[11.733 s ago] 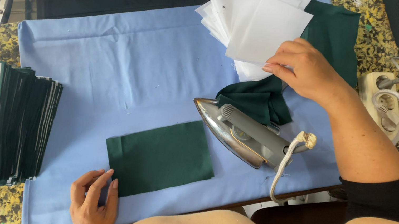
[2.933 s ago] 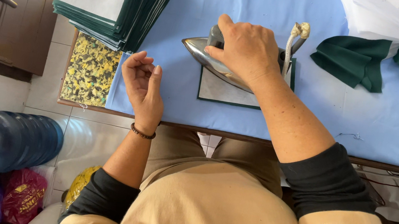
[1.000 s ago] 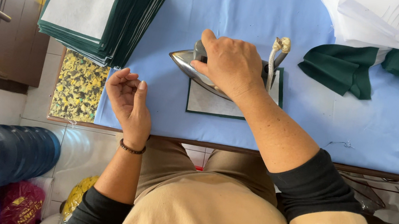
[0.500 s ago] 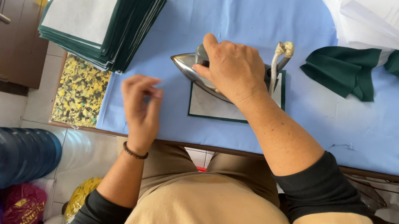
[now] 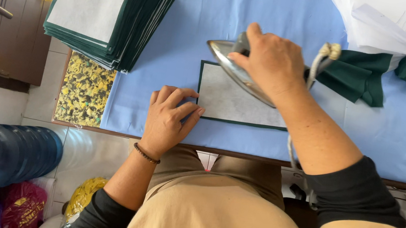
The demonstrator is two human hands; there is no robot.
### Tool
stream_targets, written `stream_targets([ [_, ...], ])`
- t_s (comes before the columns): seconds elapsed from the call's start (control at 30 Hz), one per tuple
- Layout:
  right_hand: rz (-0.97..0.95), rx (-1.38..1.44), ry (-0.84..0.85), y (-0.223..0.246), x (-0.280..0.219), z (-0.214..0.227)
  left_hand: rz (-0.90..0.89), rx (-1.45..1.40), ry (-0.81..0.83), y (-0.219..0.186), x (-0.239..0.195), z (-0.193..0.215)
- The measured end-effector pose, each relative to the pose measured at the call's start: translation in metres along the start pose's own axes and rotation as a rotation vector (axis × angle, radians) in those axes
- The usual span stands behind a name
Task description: The person irons a stack of green fabric pieces, each with a white paper insert, on a blue-covered ironing board. They use a steam iron to press the fabric, then fold it and place it on a growing pile of finished items.
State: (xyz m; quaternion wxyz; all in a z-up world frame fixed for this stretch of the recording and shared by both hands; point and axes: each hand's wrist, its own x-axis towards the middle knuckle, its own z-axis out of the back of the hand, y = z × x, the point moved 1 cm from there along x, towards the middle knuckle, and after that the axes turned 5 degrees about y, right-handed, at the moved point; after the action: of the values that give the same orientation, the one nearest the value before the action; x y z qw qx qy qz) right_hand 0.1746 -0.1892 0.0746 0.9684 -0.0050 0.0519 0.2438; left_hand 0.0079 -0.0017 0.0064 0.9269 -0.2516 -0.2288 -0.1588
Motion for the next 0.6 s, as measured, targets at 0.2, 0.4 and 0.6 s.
stream_targets([
  [0.2, -0.159, -0.028, 0.038, -0.032, -0.018, 0.004, 0.011, -0.011, -0.001, 0.001, 0.0, 0.0],
  [0.4, -0.092, 0.057, 0.065, -0.029, -0.049, 0.01, 0.139, -0.288, -0.14, 0.012, -0.01, 0.005],
  [0.6, 0.224, 0.083, -0.075, 0.019, -0.079, 0.008, 0.327, -0.682, -0.621, 0.034, -0.02, -0.008],
])
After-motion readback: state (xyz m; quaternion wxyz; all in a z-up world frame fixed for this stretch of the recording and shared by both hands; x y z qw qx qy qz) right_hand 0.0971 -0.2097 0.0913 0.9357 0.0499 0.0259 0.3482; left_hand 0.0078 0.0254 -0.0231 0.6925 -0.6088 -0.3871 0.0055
